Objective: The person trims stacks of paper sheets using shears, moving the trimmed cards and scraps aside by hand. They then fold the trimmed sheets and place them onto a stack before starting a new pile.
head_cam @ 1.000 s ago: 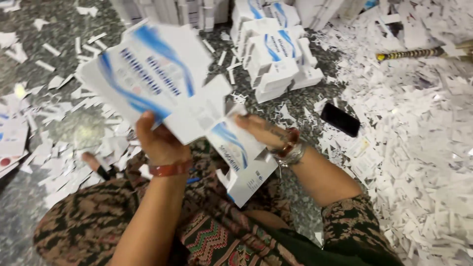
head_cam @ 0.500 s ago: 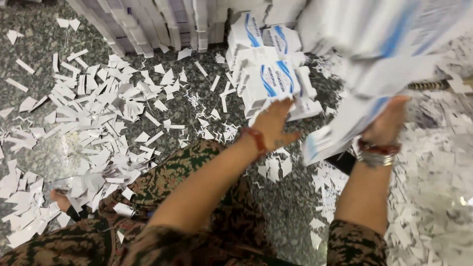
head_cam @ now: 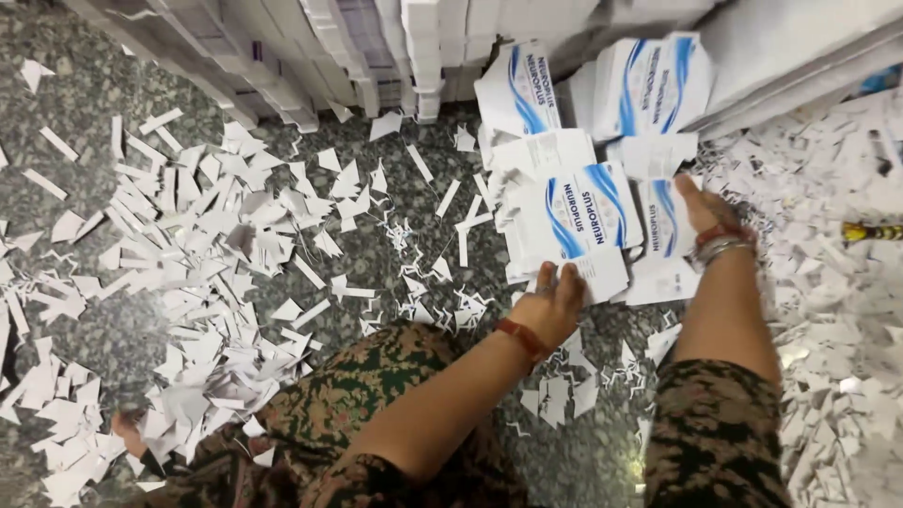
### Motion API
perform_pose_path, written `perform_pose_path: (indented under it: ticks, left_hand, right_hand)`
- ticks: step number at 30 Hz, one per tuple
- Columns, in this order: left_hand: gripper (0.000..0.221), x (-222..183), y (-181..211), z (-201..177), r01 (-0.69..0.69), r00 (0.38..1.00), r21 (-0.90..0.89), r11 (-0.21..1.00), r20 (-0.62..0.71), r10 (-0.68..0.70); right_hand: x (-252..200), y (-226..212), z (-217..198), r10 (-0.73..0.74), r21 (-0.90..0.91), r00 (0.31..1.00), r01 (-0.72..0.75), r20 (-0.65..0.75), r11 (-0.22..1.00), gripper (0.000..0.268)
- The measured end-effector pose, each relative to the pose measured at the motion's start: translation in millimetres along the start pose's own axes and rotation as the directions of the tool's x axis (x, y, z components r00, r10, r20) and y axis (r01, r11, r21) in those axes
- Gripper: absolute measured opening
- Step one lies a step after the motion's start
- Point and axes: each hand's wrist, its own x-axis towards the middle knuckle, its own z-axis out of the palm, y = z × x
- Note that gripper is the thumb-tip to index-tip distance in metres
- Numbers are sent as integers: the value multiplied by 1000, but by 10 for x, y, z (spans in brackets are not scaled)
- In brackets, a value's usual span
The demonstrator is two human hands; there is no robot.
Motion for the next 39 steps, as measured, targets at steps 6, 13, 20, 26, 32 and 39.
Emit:
perform_pose_path:
  ticks: [6, 13, 20, 26, 32, 39]
  left_hand:
    - [58, 4, 49, -96, -22, 997, 43, 999, 79, 19]
    - [59, -15, 120, -34, -7, 999, 184, 983, -39, 14]
    - [69, -21, 168, -475, 80, 982, 122, 989, 160, -99]
    - [84, -96, -125, -827, 316, 948, -171, 933, 15, -319]
    - [113, 571, -1009, -88, 279, 690, -774, 568, -249, -679]
    - [117, 801, -853, 333, 289, 768, -580, 761, -334, -546]
  right_hand:
    - [375, 263, 24, -130, 140, 990, 121, 54, 983, 96]
    - [-138, -384, -124, 151, 72, 986, -156, 74, 985, 89]
    - [-343, -627, -69, -109, -48, 986, 104, -128, 993, 76]
    - [-252, -546, -51, -95, 105, 995, 94, 3, 990, 73]
    - [-309, -565, 52, -137, 221, 990, 129, 21, 967, 72]
    - [-380, -739, 51, -116, 158, 993, 112, 16, 981, 78]
